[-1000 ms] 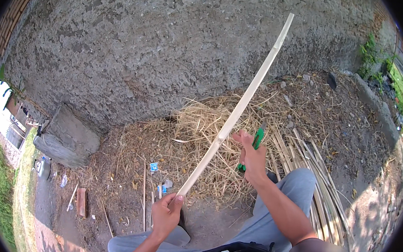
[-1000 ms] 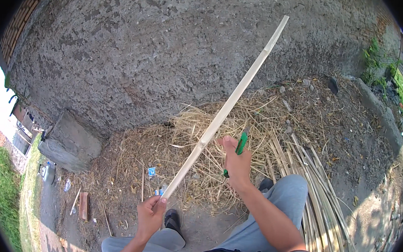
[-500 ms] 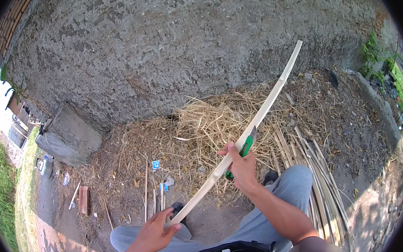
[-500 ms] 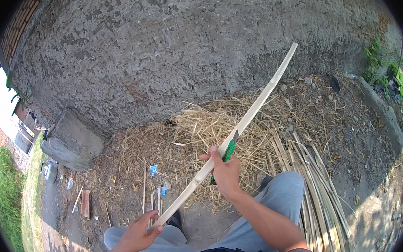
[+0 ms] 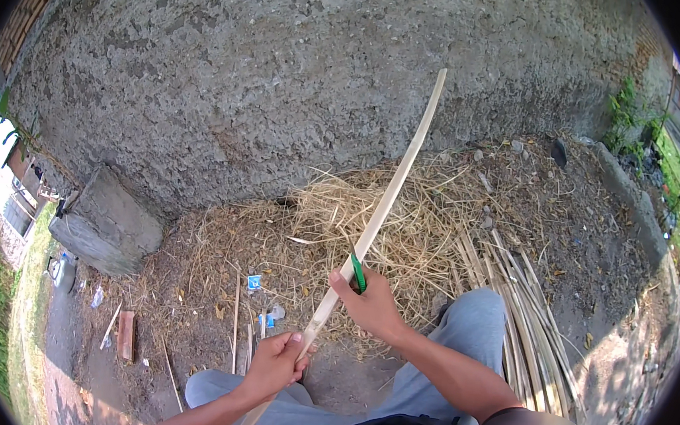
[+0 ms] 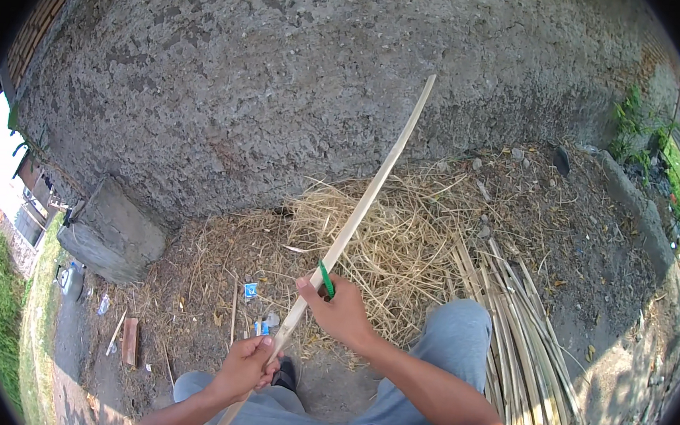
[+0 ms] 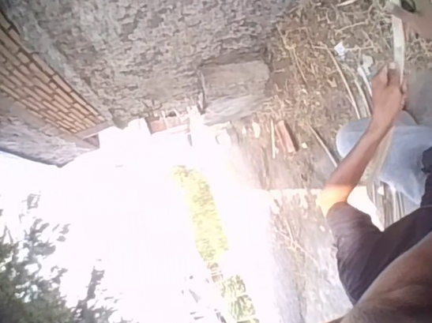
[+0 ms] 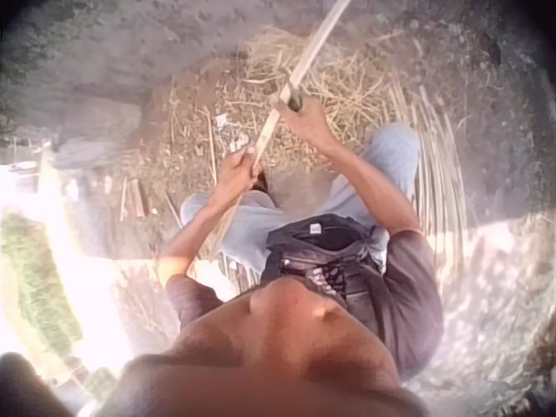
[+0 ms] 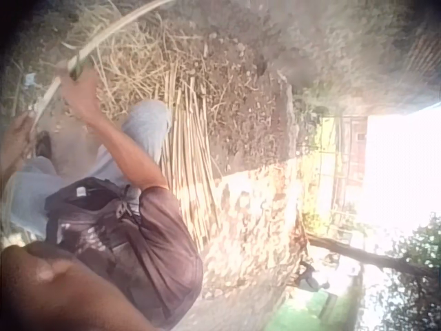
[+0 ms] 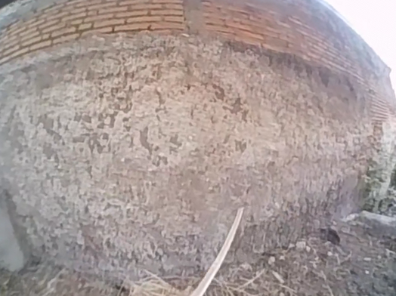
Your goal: The person uses a small green-handled knife to shave the surface and edges of a long bamboo slat, rotating the slat to reach different sides.
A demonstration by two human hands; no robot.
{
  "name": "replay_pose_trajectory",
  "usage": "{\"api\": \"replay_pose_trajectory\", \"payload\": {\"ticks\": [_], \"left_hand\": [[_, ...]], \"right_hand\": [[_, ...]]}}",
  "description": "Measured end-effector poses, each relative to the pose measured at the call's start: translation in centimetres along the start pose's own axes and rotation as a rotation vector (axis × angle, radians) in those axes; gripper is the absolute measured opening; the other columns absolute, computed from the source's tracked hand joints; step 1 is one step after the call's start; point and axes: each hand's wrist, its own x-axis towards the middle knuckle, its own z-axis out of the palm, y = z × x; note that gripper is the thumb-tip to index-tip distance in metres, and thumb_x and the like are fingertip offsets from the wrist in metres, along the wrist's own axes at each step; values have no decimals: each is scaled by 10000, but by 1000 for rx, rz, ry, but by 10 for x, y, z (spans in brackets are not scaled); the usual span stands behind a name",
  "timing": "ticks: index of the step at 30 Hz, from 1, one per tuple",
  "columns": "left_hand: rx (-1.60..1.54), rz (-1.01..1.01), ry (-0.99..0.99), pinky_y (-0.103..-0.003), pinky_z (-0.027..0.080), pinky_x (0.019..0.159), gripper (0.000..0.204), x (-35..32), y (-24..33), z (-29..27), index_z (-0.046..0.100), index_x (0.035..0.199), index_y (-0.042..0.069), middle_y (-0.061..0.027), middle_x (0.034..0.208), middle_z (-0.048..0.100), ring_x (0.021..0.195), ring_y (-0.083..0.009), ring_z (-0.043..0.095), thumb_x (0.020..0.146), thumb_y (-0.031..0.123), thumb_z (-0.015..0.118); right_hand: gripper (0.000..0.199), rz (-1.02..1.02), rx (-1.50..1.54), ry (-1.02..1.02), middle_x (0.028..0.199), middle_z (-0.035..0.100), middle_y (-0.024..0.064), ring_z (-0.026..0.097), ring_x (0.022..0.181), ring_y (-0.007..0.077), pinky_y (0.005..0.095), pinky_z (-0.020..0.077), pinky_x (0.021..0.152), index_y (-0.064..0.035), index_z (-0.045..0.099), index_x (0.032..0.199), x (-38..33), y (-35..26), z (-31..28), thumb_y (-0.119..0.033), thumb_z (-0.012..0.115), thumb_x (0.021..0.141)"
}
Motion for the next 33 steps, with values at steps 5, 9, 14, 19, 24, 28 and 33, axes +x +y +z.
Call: {"api": "replay_pose_trajectory", "payload": {"ticks": [5, 9, 14, 19, 24, 28, 33], "left_hand": [[-103, 17, 68, -212, 297, 392, 329, 1, -5, -2, 557, 935, 11, 14, 602, 447, 429, -44, 352, 1063, 270, 399], [-88, 93, 98, -208, 314, 412, 331, 4, -16, 0, 582, 905, 16, 21, 589, 465, 447, -38, 385, 1058, 256, 412], [274, 346, 206, -239, 371, 440, 314, 4, -16, 1, 604, 896, 11, -1, 585, 521, 466, -76, 466, 1046, 237, 447], [756, 549, 220, -334, 448, 494, 321, 7, 9, -14, 611, 1076, 30, -26, 658, 623, 509, -179, 583, 995, 335, 552], [1389, 901, 721, -546, 260, 1095, 819, 17, 54, -36, 376, 1447, 95, -147, 1309, 552, 1263, -329, 506, 851, 611, 597], [1251, 774, 1007, -551, 119, 1158, 819, 23, 47, -73, 398, 1439, 95, -122, 1446, 437, 1425, -331, 282, 836, 604, 617], [995, 853, 922, -504, 218, 1144, 746, 45, 15, -106, 443, 1410, 87, -130, 1428, 450, 1401, -354, 311, 813, 447, 710]], "right_hand": [[435, -138, 28, 44, 718, 634, 57, 538, 589, 96, 280, 428, 536, 21, 676, 1046, -9, 3, -12, -380, 702, 880], [450, -60, 28, -11, 824, 684, 69, 568, 615, 107, 279, 453, 555, 40, 663, 1077, -12, 11, -22, -357, 718, 873], [423, -125, 148, 56, 932, 717, 101, 579, 633, 84, 261, 467, 567, 50, 641, 1142, 3, 24, -25, -297, 698, 908], [255, -27, 625, 115, 922, 718, 117, 438, 490, 23, 224, 350, 429, 13, 637, 1129, 8, -1, -28, -183, 624, 966], [150, 1, 689, 353, 816, 703, 106, 369, 421, 46, 232, 294, 389, -38, 597, 968, 32, 17, -61, -179, 646, 950], [143, -72, 721, 526, 791, 693, 96, 367, 420, 48, 234, 297, 390, -43, 600, 951, 42, 11, -91, -179, 643, 952], [142, -154, 661, 674, 781, 681, 96, 359, 419, 46, 232, 296, 396, -41, 604, 934, 36, 5, -104, -178, 640, 955]]}}
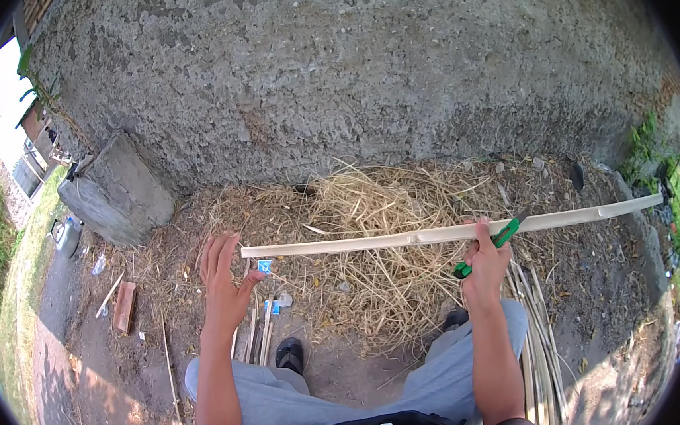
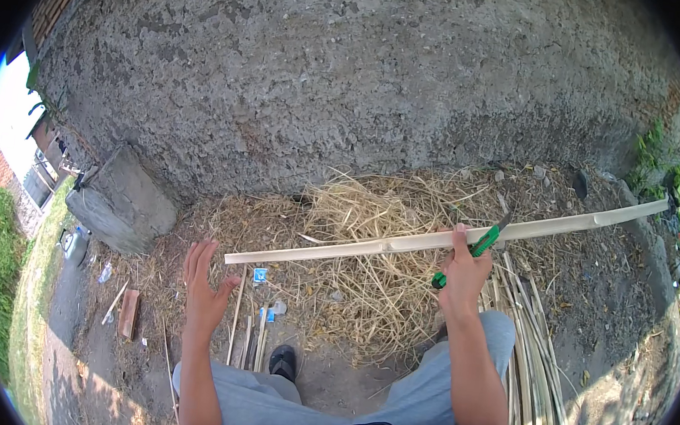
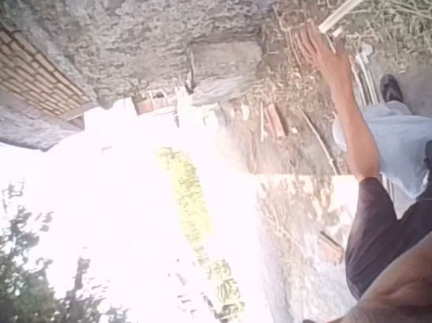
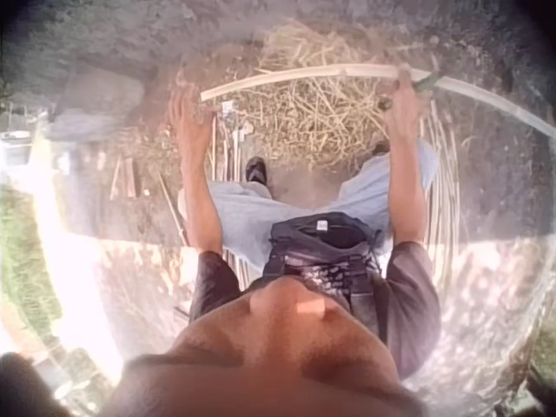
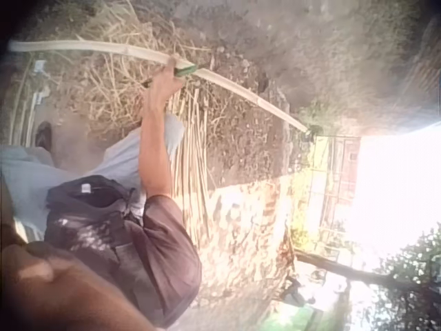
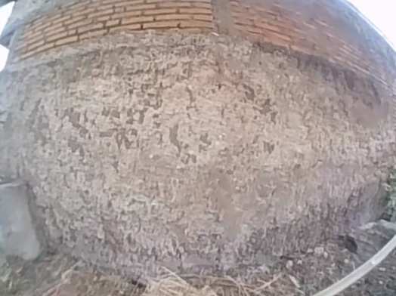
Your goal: The person uses a small green-handled knife to shave the surface and edges of a long bamboo slat, rotating the slat to reach different sides.
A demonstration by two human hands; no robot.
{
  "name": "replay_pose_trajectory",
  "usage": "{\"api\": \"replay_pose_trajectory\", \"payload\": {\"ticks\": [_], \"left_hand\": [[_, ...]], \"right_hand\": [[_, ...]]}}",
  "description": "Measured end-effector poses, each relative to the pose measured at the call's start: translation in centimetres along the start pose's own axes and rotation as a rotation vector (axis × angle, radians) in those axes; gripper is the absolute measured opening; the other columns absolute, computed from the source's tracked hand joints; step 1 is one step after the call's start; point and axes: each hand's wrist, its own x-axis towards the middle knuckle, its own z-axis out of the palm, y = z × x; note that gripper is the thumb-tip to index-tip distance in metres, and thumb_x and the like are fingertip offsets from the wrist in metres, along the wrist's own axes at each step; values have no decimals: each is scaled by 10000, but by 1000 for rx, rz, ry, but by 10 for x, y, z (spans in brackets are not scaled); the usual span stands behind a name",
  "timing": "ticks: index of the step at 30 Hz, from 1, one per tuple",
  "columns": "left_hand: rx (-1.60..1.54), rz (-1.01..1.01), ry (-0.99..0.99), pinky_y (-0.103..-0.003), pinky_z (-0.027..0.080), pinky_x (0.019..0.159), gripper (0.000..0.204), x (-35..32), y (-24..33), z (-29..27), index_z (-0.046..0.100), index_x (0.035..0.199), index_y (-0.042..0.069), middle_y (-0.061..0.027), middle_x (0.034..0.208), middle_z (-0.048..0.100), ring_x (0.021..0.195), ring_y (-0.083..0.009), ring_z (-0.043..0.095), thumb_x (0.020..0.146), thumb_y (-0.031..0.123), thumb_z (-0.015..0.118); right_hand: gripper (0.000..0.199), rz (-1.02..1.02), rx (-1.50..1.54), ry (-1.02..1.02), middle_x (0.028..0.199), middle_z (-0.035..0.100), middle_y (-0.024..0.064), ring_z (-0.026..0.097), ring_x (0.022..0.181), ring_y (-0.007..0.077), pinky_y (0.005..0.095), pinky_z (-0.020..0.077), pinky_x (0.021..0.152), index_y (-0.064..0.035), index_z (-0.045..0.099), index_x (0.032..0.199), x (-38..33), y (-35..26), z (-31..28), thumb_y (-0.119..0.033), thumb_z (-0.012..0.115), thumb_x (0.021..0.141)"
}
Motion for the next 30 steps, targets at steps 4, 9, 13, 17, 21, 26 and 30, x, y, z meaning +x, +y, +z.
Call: {"api": "replay_pose_trajectory", "payload": {"ticks": [4, 9, 13, 17, 21, 26, 30], "left_hand": [[-33, -36, -107, -490, 267, 1127, 693, -6, 0, 3, 482, 1380, 91, -133, 1403, 473, 1374, -357, 338, 772, 266, 765], [-69, -19, -81, -446, 373, 1071, 585, -10, 0, 2, 564, 1267, 50, -145, 1330, 533, 1283, -355, 451, 731, 128, 785], [-212, 23, 5, -412, 477, 921, 396, -10, -4, 4, 651, 1105, 13, -142, 1112, 639, 1071, -330, 590, 724, 21, 759], [-298, 18, 62, -393, 518, 776, 297, -14, -6, 4, 694, 994, -3, -126, 951, 676, 894, -306, 636, 704, -50, 742], [-387, -15, 60, -375, 527, 725, 291, -16, -10, 7, 696, 1001, 2, -130, 951, 672, 866, -299, 638, 720, -71, 722], [-441, -132, -97, -278, 513, 603, 104, -22, -21, 3, 684, 967, -22, -97, 836, 666, 715, -167, 635, 888, -30, 618], [-704, -542, -437, -263, 487, 571, 137, -14, -16, -10, 678, 910, -27, -83, 800, 656, 635, -143, 595, 947, 89, 614]], "right_hand": [[144, -11, -61, 12, 809, 682, 92, 362, 431, 43, 227, 297, 400, -30, 602, 962, 4, -1, -12, -166, 647, 948], [168, 26, -46, 24, 843, 688, 101, 362, 437, 42, 227, 299, 401, -27, 581, 983, 11, 3, -23, -167, 661, 938], [182, 67, 13, 32, 842, 687, 101, 365, 441, 44, 228, 300, 402, -27, 563, 990, 9, 5, -22, -164, 669, 931], [183, 86, 20, 42, 875, 691, 104, 365, 446, 45, 226, 305, 409, -28, 564, 989, 7, 5, -17, -169, 666, 933], [185, 77, 4, 11, 899, 692, 100, 365, 450, 43, 225, 306, 413, -36, 569, 988, 7, 2, -18, -187, 664, 936], [158, 35, 88, -33, 821, 666, 45, 357, 446, 36, 225, 300, 412, -71, 575, 972, 1, -8, -6, -190, 671, 934], [150, 18, 77, -13, 710, 577, -9, 361, 445, 37, 223, 296, 413, -90, 563, 919, 13, 3, -23, -166, 692, 919]]}}
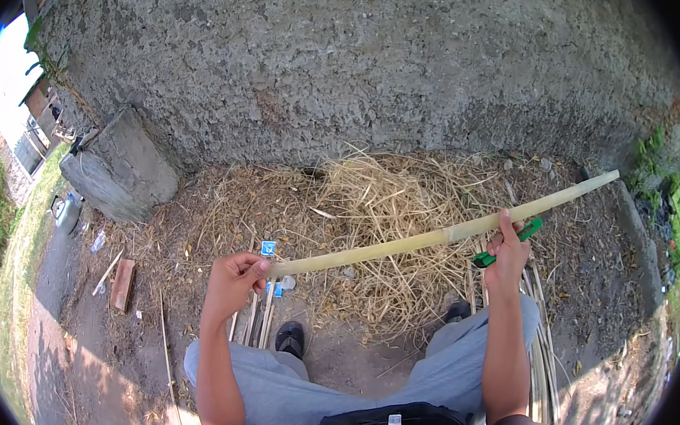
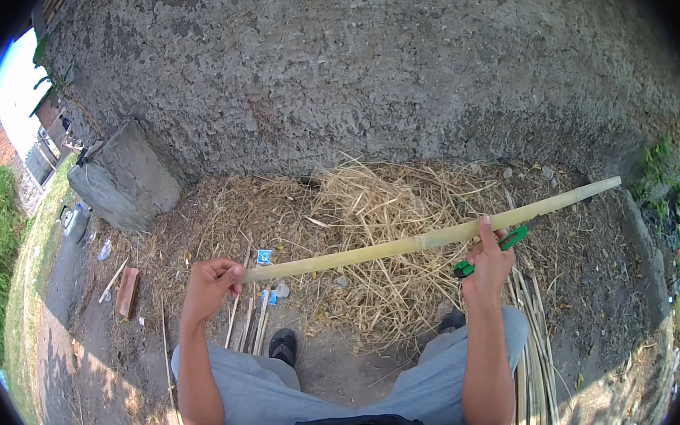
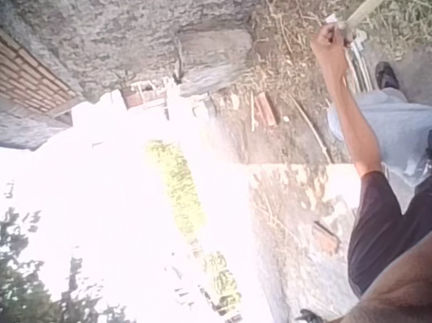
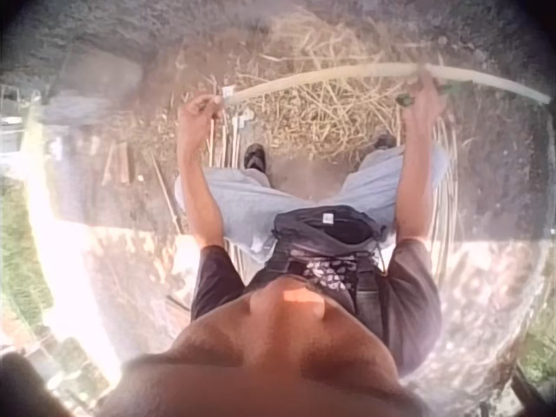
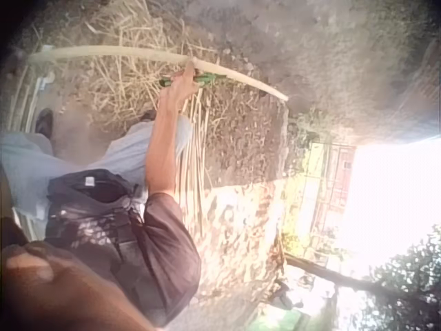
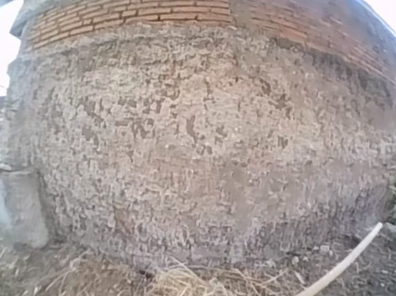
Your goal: The person uses a small green-handled knife to shave the surface and edges of a long bamboo slat, rotating the slat to reach different sides.
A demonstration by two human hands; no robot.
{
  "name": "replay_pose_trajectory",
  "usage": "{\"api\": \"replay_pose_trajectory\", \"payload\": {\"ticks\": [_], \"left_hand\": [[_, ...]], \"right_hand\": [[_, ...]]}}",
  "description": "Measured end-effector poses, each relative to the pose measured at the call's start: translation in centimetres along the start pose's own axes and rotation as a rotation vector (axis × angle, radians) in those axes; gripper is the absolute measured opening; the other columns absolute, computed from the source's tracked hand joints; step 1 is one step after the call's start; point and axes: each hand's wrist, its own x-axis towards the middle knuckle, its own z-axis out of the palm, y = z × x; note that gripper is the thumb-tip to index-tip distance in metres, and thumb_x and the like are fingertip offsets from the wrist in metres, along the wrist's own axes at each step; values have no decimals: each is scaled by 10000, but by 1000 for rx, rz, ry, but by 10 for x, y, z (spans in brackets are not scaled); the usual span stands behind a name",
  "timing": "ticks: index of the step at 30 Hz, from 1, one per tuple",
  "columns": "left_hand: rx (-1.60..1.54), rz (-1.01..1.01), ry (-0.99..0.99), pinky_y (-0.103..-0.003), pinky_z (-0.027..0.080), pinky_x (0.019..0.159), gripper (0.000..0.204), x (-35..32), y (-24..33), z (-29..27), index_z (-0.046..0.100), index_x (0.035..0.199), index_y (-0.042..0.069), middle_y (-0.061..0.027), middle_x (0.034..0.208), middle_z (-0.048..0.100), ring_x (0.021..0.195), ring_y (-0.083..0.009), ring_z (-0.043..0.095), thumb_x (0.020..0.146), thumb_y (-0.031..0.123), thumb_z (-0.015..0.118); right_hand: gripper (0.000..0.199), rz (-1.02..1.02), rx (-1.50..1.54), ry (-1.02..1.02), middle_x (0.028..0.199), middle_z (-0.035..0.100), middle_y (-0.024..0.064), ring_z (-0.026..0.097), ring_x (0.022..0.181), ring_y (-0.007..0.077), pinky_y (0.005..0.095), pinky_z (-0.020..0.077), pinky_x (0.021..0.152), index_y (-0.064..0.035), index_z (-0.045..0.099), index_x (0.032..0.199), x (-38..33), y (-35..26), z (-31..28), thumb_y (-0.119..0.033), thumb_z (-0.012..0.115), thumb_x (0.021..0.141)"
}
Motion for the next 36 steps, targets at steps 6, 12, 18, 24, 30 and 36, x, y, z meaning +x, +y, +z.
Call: {"api": "replay_pose_trajectory", "payload": {"ticks": [6, 12, 18, 24, 30, 36], "left_hand": [[-495, 44, 71, -281, 516, 625, 248, 6, -10, 3, 635, 1042, -30, -95, 838, 664, 663, -143, 615, 968, 206, 609], [-788, -39, 76, -309, 545, 648, 285, 10, -24, 0, 599, 1126, 4, -100, 887, 669, 699, -166, 639, 994, 253, 560], [-839, -56, 18, -316, 549, 663, 294, 9, -28, 1, 584, 1158, 28, -95, 948, 663, 723, -170, 636, 1000, 274, 544], [-946, -244, 269, -354, 552, 708, 407, 4, -31, 38, 446, 1343, 64, -127, 1175, 620, 872, -231, 645, 1019, 306, 488], [-271, 102, -70, -382, 550, 810, 389, -21, -2, 129, 512, 1273, 49, -151, 1222, 598, 1086, -276, 616, 928, 175, 639], [412, 825, 6, -421, 528, 845, 316, -36, 20, 139, 604, 1142, 29, -159, 1182, 584, 1089, -353, 585, 845, 92, 691]], "right_hand": [[210, -22, -89, 65, 609, 444, -51, 369, 440, 52, 232, 293, 413, -119, 527, 819, 4, 5, 4, -160, 717, 900], [219, 20, -76, 41, 615, 435, -48, 360, 448, 54, 233, 294, 416, -119, 520, 820, 3, 8, -1, -157, 722, 896], [221, 20, -39, 85, 642, 438, -46, 350, 459, 52, 232, 300, 418, -124, 514, 850, 2, 7, -2, -180, 722, 900], [213, 35, -53, 89, 663, 484, -23, 374, 448, 54, 233, 304, 413, -85, 534, 912, -7, 20, 9, -198, 715, 906], [206, 65, -15, 90, 629, 472, -32, 351, 429, 50, 239, 284, 394, -60, 513, 938, -27, 29, 28, -134, 703, 910], [160, -36, -125, -45, 633, 457, -38, 338, 440, 40, 238, 278, 402, -55, 536, 900, -37, 30, 30, -132, 674, 929]]}}
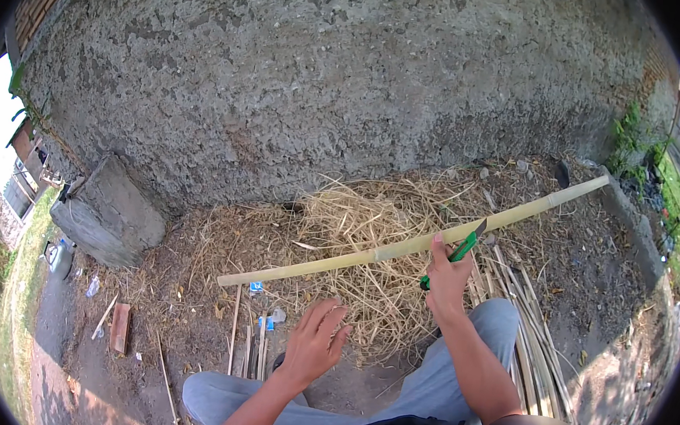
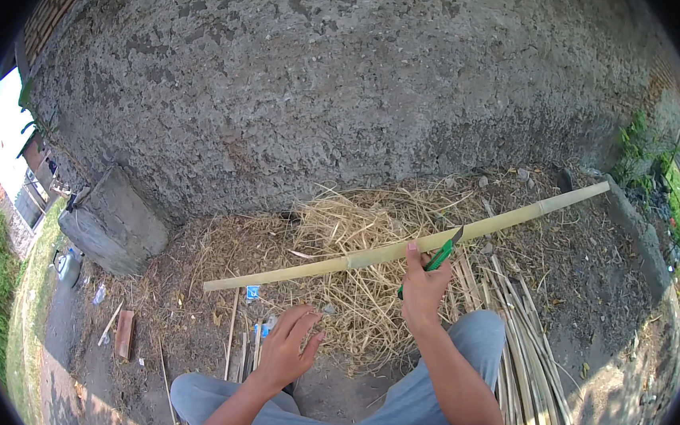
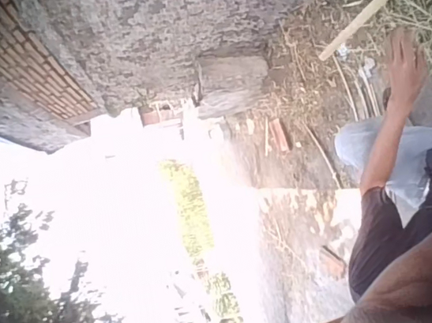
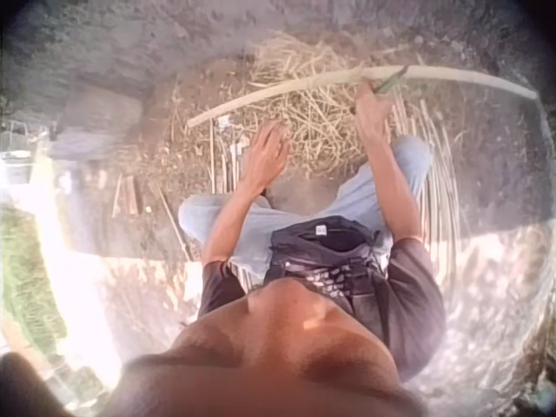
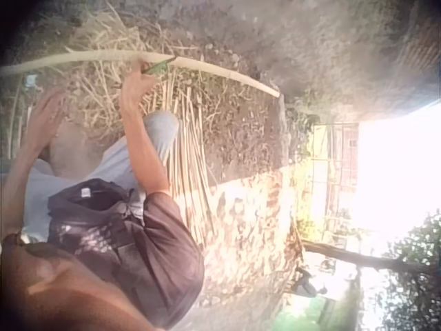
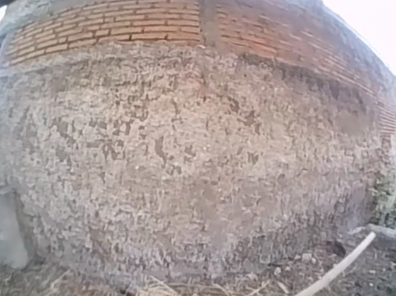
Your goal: The person uses a small green-handled knife to shave the surface and edges of a long bamboo slat, rotating the slat to reach different sides.
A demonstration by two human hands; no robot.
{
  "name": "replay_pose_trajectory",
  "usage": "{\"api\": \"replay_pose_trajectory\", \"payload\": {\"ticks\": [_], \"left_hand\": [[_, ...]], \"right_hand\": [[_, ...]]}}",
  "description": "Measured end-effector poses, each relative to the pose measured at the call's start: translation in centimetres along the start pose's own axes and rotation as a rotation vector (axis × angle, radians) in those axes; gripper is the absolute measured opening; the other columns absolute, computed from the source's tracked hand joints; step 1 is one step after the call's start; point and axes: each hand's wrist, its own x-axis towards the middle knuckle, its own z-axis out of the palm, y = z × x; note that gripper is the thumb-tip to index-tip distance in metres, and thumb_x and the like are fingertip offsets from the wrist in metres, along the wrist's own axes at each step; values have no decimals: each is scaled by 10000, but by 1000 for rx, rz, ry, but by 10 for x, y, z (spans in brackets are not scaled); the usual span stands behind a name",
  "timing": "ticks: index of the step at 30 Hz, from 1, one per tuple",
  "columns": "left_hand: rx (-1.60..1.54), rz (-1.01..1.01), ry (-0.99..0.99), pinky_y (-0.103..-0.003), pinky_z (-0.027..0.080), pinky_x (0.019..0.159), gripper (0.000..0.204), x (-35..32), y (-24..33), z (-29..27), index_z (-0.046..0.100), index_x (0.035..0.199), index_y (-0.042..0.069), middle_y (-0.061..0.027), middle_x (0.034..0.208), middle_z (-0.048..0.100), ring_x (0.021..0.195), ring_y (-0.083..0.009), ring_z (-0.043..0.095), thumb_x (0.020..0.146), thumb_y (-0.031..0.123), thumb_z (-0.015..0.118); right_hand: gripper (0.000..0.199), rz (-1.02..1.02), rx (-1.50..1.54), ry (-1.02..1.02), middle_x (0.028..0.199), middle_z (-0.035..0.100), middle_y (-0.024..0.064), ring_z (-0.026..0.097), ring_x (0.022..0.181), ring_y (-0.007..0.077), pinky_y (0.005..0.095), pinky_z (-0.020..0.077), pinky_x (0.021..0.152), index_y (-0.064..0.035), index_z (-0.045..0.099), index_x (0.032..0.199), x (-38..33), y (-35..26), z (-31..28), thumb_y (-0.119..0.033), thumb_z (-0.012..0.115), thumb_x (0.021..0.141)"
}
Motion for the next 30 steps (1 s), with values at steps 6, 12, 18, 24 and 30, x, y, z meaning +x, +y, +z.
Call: {"api": "replay_pose_trajectory", "payload": {"ticks": [6, 12, 18, 24, 30], "left_hand": [[64, 13, 58, -443, 511, 896, 302, 5, -11, -14, 609, 1114, 17, -177, 1196, 573, 1101, -386, 579, 823, 42, 686], [268, 200, 319, -500, 479, 965, 359, 16, 7, -58, 541, 1170, -14, -233, 1257, 542, 1163, -434, 552, 826, -34, 641], [736, 444, 675, -603, 442, 1009, 405, 30, 50, -111, 516, 1203, 48, -180, 1296, 534, 1253, -385, 491, 838, 73, 691], [981, 215, -150, -573, 394, 1028, 414, 33, 75, -120, 522, 1214, 43, -206, 1267, 537, 1233, -396, 490, 863, 189, 687], [858, -152, -526, -422, 509, 773, 326, -13, 38, -107, 571, 1180, 75, -108, 973, 659, 873, -279, 653, 902, 229, 644]], "right_hand": [[150, -279, -314, -165, 713, 564, -24, 450, 584, 42, 245, 384, 524, -6, 604, 1010, 7, 1, -3, -129, 656, 941], [205, -382, -593, -442, 736, 616, 50, 545, 601, 112, 284, 419, 518, -41, 643, 1103, -13, 9, 8, -101, 648, 906], [509, -921, -981, -514, 934, 667, 39, 661, 673, 234, 331, 496, 528, -129, 604, 1194, -20, 6, 14, 12, 678, 710], [422, -1136, -928, -767, 892, 648, 17, 669, 727, 185, 312, 530, 579, -113, 611, 1182, -41, 6, 18, -81, 669, 766], [448, -1188, -816, -1114, 960, 679, 4, 682, 748, 159, 286, 548, 597, -130, 652, 1157, -49, 26, 13, -129, 722, 714]]}}
